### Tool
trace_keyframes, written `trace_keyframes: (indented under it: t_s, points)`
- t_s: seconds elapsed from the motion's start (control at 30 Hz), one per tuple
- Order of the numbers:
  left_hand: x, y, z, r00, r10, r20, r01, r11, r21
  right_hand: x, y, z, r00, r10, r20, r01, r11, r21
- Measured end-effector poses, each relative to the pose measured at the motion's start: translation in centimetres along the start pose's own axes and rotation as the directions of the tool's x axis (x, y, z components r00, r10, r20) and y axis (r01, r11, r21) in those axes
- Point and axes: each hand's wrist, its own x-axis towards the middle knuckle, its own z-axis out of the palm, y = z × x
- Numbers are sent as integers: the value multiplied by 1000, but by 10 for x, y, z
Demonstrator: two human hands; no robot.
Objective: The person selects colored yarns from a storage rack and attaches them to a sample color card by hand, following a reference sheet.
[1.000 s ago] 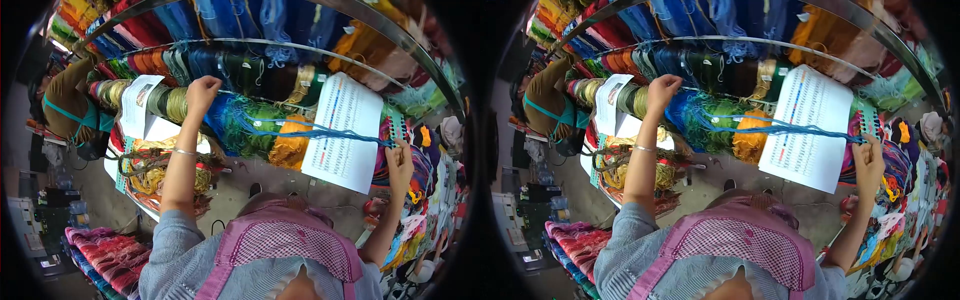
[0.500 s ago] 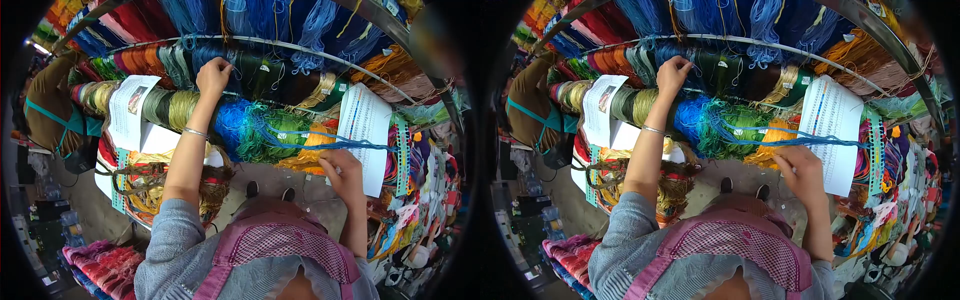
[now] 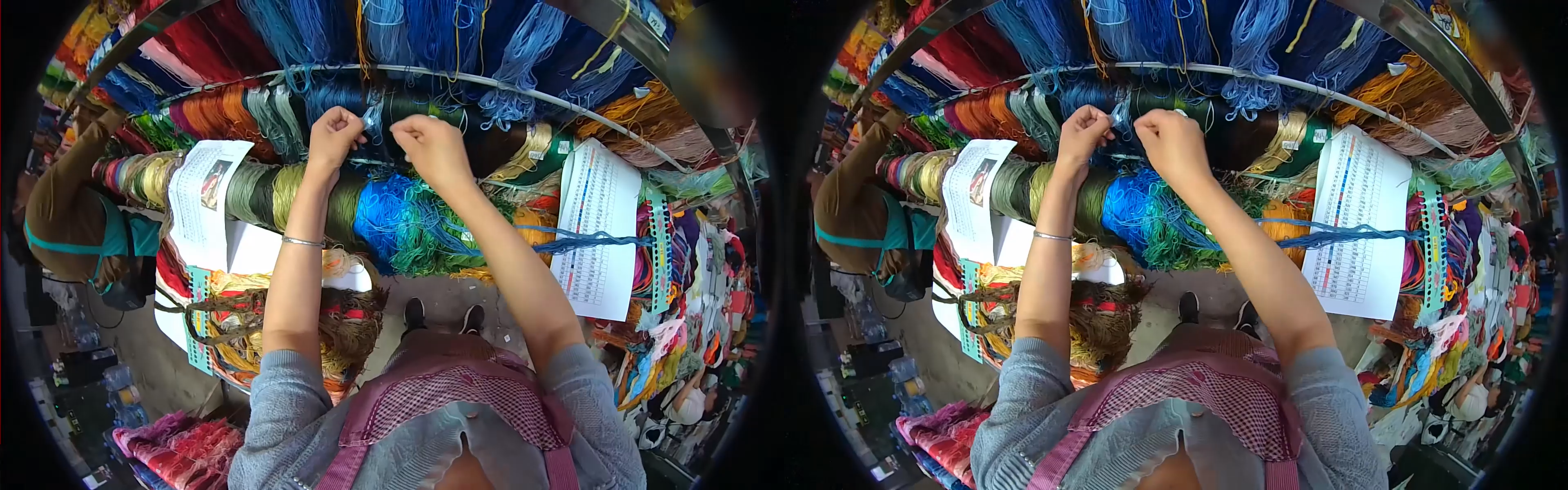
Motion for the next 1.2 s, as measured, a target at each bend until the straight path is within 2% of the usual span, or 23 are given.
trace_keyframes:
  t_s: [0.03,0.17,0.23,0.3,0.33,0.4,0.43,0.47,0.53,0.57,0.63,0.7,0.73,0.77,0.8,0.83,0.87,0.93,0.97,1.03,1.07,1.1,1.2]
  points:
    - [0,-1,-1,1000,5,3,-5,1000,-19,10,3,11,997,68,-25,-68,997,21]
    - [1,-5,-3,1000,-2,6,2,998,-61,26,13,36,996,77,-41,-82,990,-116]
    - [1,-7,-3,1000,3,6,-2,997,-73,25,13,40,992,34,-122,-55,982,-178]
    - [1,-8,-3,1000,12,-3,-12,996,-87,20,17,39,988,97,-119,-107,991,-82]
    - [0,-8,-2,1000,11,-6,-12,996,-87,16,19,37,984,134,-119,-124,988,90]
    - [0,-8,-2,1000,20,-8,-21,996,-88,16,21,29,980,199,-5,-193,960,205]
    - [0,-8,-1,1000,22,-9,-23,996,-91,12,22,25,972,222,78,-235,889,393]
    - [0,-10,-1,999,30,-16,-31,995,-90,9,23,25,972,220,78,-233,891,390]
    - [2,-12,1,999,39,-21,-40,995,-88,7,27,26,979,178,103,-200,711,675]
    - [2,-13,3,994,93,-52,-97,992,-84,6,25,23,979,177,101,-198,710,675]
    - [4,-15,5,986,148,-80,-154,985,-76,5,22,18,941,241,237,-338,627,702]
    - [-2,-1,10,906,394,-156,-358,909,214,5,25,20,939,253,232,-342,638,690]
    - [-7,5,12,871,483,-89,-437,845,310,5,27,21,937,266,228,-349,649,676]
    - [-6,5,14,848,528,44,-514,799,312,6,28,22,937,266,225,-347,648,678]
    - [-6,6,15,809,562,175,-587,751,302,6,30,22,965,228,130,-263,835,483]
    - [-10,6,15,871,440,220,-491,804,335,6,31,23,985,164,49,-171,955,244]
    - [-9,5,15,870,441,221,-492,803,336,3,26,23,995,54,-84,-41,987,153]
    - [-5,-1,15,908,408,98,-419,877,236,-3,17,24,990,-3,-141,27,986,165]
    - [-3,-3,15,948,312,67,-318,939,129,-3,15,24,979,-59,-196,93,981,172]
    - [-1,-6,12,945,299,133,-314,943,112,-4,15,22,969,-128,-209,161,976,146]
    - [0,-8,10,940,282,194,-304,948,96,-4,12,20,994,23,-108,18,930,368]
    - [2,-10,9,863,419,284,-487,839,241,-5,10,17,989,148,25,-137,819,556]
    - [2,-12,14,908,251,334,-400,754,521,-8,15,5,928,251,277,-372,566,736]
